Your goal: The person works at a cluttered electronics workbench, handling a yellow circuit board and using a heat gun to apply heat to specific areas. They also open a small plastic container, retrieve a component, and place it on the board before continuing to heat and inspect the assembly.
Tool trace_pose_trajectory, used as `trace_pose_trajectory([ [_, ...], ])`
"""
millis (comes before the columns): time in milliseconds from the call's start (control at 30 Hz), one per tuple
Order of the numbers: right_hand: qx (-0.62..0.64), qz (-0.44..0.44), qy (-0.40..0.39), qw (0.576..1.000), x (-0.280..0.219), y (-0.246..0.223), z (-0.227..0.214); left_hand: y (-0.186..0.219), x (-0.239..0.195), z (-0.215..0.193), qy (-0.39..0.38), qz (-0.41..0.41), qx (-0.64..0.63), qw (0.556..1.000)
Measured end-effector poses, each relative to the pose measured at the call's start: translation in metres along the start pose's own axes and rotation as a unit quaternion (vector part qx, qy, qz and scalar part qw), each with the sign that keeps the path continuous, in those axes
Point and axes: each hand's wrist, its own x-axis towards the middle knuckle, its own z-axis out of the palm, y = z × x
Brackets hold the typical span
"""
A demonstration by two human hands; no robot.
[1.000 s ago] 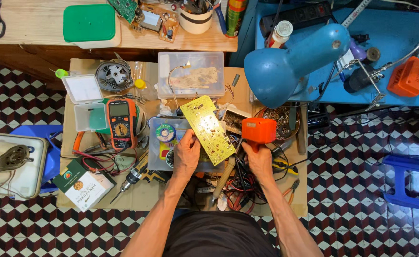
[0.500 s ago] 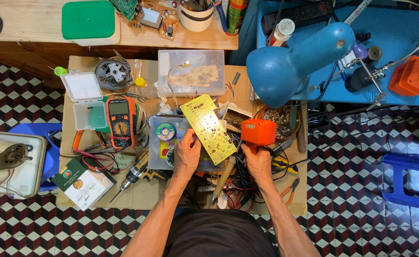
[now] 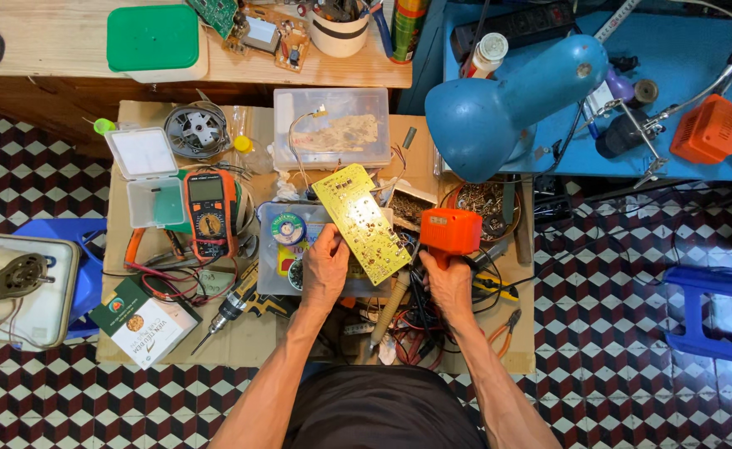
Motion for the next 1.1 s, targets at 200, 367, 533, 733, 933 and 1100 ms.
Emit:
trace_pose_trajectory([
  [200, 0.03, -0.002, 0.005, 1.0, 0.0019, -0.0028, 0.0051, -0.0011, -0.0004, -0.0007, -0.003, 0.006, -0.002, 1.0],
  [367, 0.014, 0.02, 0.013, 1.0, 0.003, 0.0, 0.0073, -0.0023, 0.0003, -0.0017, -0.001, 0.033, -0.021, 0.999],
  [533, 0.047, 0.011, 0.006, 0.999, 0.0008, 0.0049, 0.0033, -0.0046, 0.0007, -0.0001, -0.002, 0.022, -0.006, 1.0],
  [733, 0.059, -0.001, -0.003, 0.998, 0.0022, 0.0046, 0.0063, -0.0054, 0.0002, 0.0002, -0.003, 0.022, -0.018, 1.0],
  [933, 0.027, 0.022, -0.001, 0.999, 0.0003, 0.0015, 0.005, -0.0072, 0.0009, 0.0012, 0.004, 0.028, -0.01, 1.0],
  [1100, 0.019, 0.026, 0.003, 0.999, -0.002, -0.0023, 0.0053, -0.0077, 0.001, 0.0005, 0.003, 0.038, -0.013, 0.999],
])
